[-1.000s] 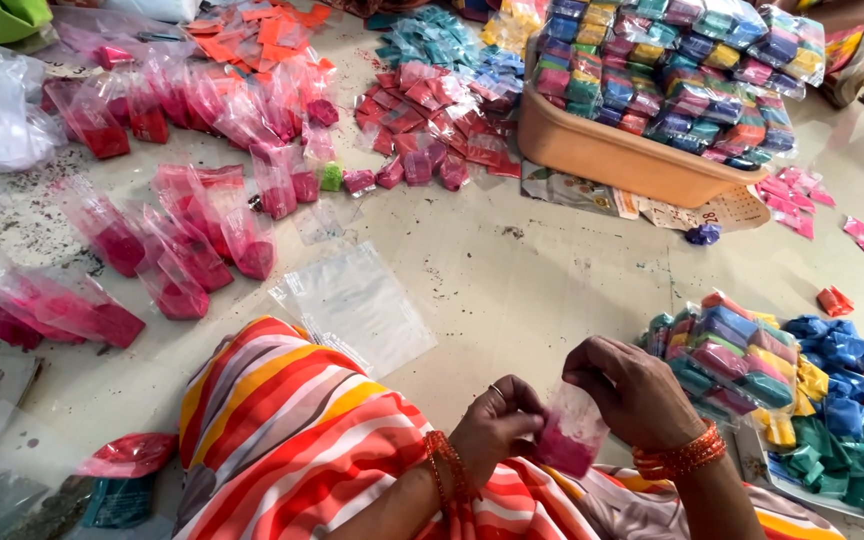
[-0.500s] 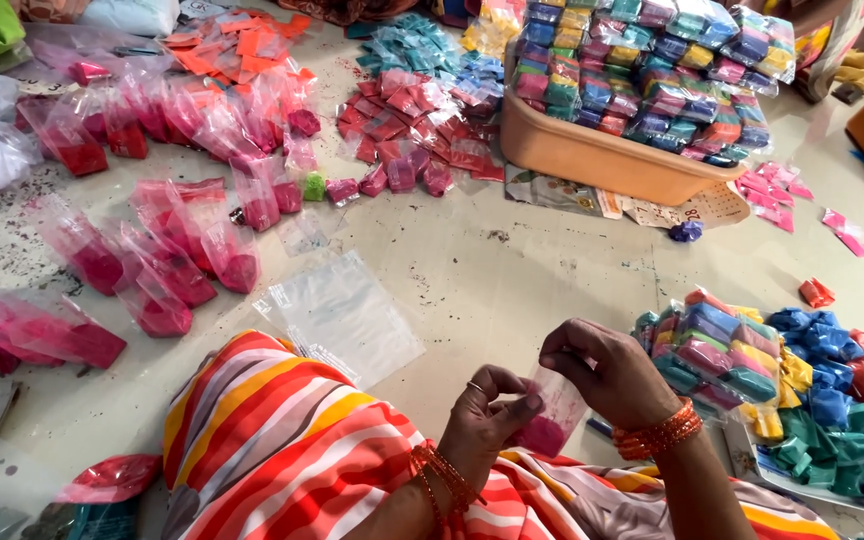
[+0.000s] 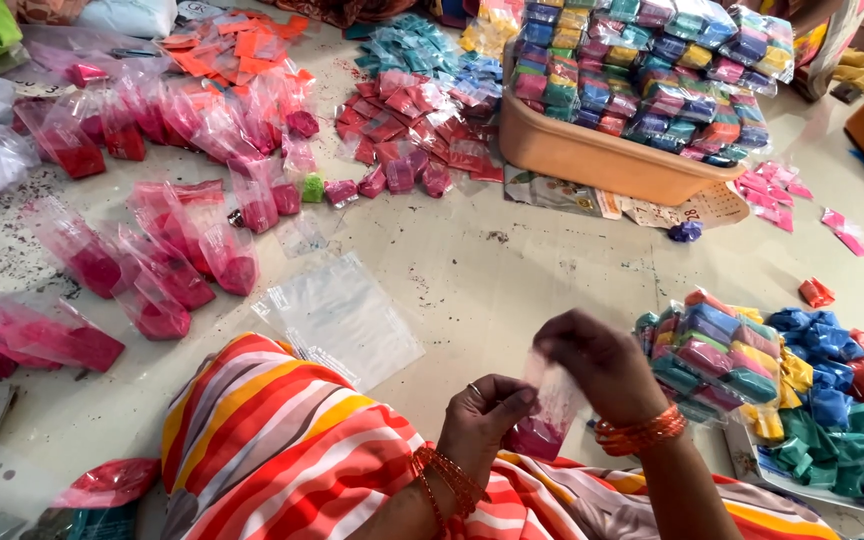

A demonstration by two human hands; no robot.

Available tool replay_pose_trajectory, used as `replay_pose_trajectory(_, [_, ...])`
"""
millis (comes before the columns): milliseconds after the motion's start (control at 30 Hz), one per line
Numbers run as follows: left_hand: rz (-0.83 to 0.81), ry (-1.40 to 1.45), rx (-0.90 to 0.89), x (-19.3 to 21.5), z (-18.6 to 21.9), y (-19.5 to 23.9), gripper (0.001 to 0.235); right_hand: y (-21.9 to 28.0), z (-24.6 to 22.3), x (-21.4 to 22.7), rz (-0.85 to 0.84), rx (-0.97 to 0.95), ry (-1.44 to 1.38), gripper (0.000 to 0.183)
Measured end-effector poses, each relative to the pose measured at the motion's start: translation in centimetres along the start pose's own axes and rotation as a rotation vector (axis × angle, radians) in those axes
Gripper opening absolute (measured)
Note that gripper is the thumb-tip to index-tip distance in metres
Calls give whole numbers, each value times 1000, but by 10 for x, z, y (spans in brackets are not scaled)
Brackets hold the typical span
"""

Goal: Packaging and stapling small plastic bags of colorful powders.

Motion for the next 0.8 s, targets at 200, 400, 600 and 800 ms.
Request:
replay_pose_trajectory(200, [116,193,-46,1,19,3,14,52,59,10,644,-70,-826,15])
replay_pose_trajectory(400, [72,203,-49,-10,20,9,16,87,49,-48,547,-273,-576,22])
replay_pose_trajectory(600, [-37,143,-60,-16,22,11,26,81,8,-37,553,-142,-189,24])
replay_pose_trajectory(800, [-85,-63,-80,-9,19,5,27,56,18,-26,458,-170,-703,35])
Point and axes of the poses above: each hand's wrist, its own y-axis away from the middle knuckle, its own x-axis out of the back of the hand, z = x × y, the point moved 8 cm from there along -y, towards the middle knuckle, and after that the axes turned 4 degrees about -z, right-handed, at the moved point
